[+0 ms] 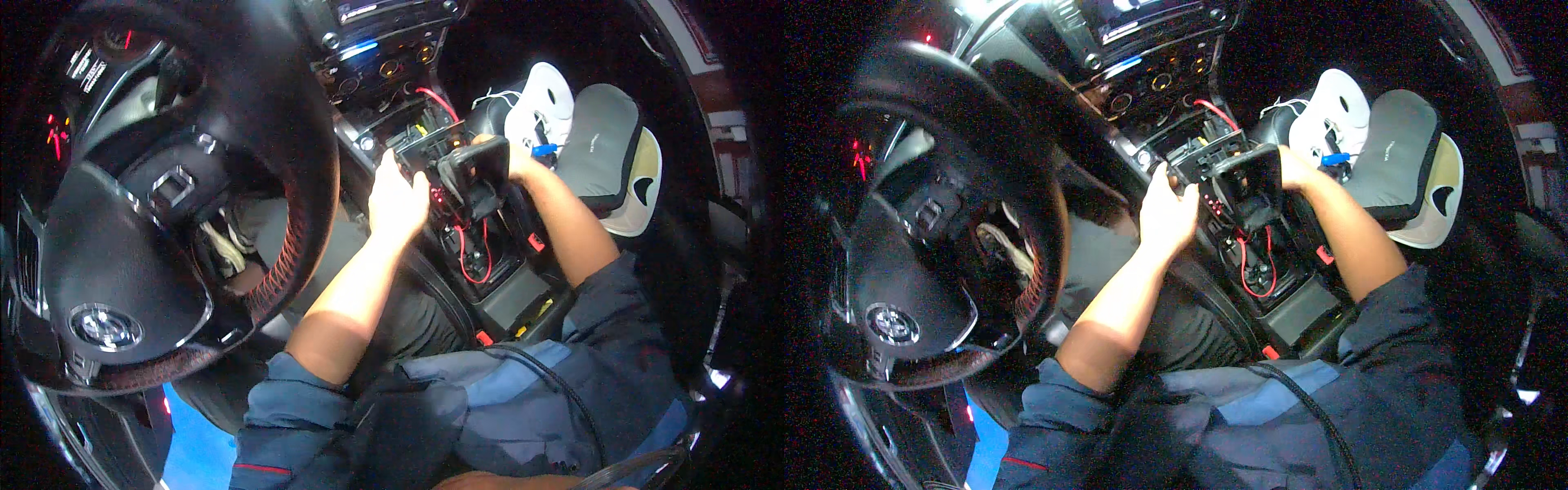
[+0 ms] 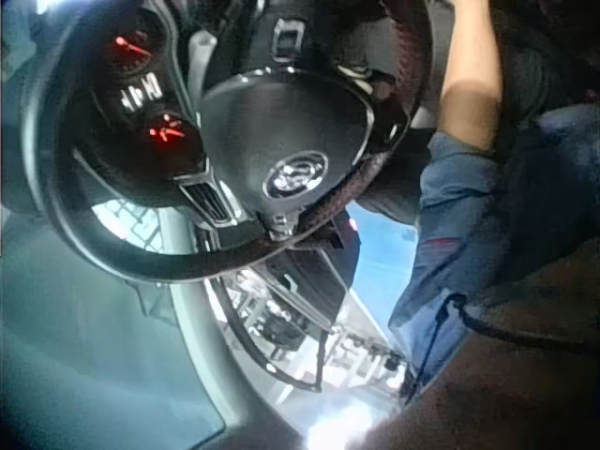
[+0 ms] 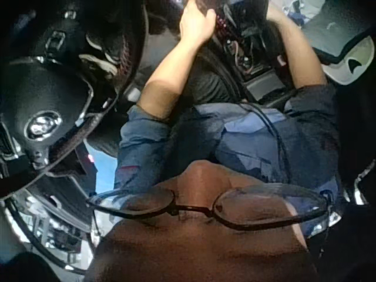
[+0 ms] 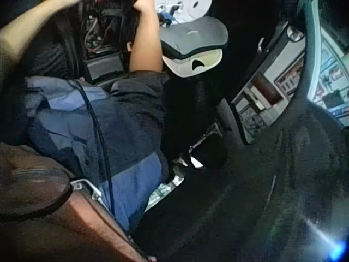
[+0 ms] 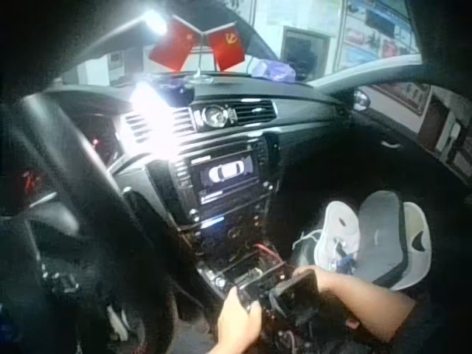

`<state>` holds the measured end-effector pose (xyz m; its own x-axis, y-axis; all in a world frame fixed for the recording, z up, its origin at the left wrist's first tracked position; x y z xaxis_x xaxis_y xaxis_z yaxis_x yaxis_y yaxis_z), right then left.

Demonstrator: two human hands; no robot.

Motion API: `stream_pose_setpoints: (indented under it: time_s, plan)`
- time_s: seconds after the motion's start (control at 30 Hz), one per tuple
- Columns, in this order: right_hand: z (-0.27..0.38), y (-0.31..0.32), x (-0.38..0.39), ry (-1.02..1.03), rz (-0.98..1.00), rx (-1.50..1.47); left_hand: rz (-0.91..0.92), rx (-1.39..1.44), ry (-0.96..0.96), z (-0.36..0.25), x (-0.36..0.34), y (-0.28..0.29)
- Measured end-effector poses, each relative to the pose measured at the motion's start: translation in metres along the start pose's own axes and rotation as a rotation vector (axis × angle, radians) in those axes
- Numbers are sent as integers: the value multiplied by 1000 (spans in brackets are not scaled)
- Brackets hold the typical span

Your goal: The person removes the center console panel near the gear shifter, disconnects wiring, and installs a small electronic module into the console. The person then reassembles the console and tests the installed device by pressing buttons.

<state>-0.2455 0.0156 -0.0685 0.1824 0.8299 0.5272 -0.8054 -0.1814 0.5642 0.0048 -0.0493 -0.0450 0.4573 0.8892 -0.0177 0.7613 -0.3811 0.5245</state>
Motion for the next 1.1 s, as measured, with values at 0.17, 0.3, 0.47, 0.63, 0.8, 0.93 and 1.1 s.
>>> stream_pose_setpoints:
  time_s: [0.17, 0.3, 0.47, 0.63, 0.8, 0.93, 1.1]
  plan:
    - [-3, -6, 19, -146, -35, -320, 81, 154, 36, 10, -10, -26]
    - [-6, -7, 22, -226, -39, -326, 234, 552, 246, 24, 7, -48]
    - [23, -4, 29, -180, 11, -241, 393, 391, 140, 39, -3, -30]
    - [43, 11, 33, -149, -30, 51, 428, 293, 14, 41, -2, -27]
    - [19, 40, 34, -388, -99, 297, 281, 257, -16, 40, 12, -24]
    - [8, 99, 60, -372, -401, 28, 272, 261, -25, 35, 4, -24]
    - [-27, 136, 73, -506, -647, -34, 132, 179, -16, 33, -9, -24]
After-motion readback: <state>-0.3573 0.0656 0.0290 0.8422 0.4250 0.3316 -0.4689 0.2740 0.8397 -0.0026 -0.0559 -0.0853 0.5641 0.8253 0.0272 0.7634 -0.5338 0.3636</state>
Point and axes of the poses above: each hand's wrist, its own x-axis away from the middle knuckle, its own y-axis out of the back of the hand, z = x × y, the point moved 9 cm from there along -x, towards the middle knuckle, and after that the axes turned 11 degrees about -y, right-handed, at the moved point
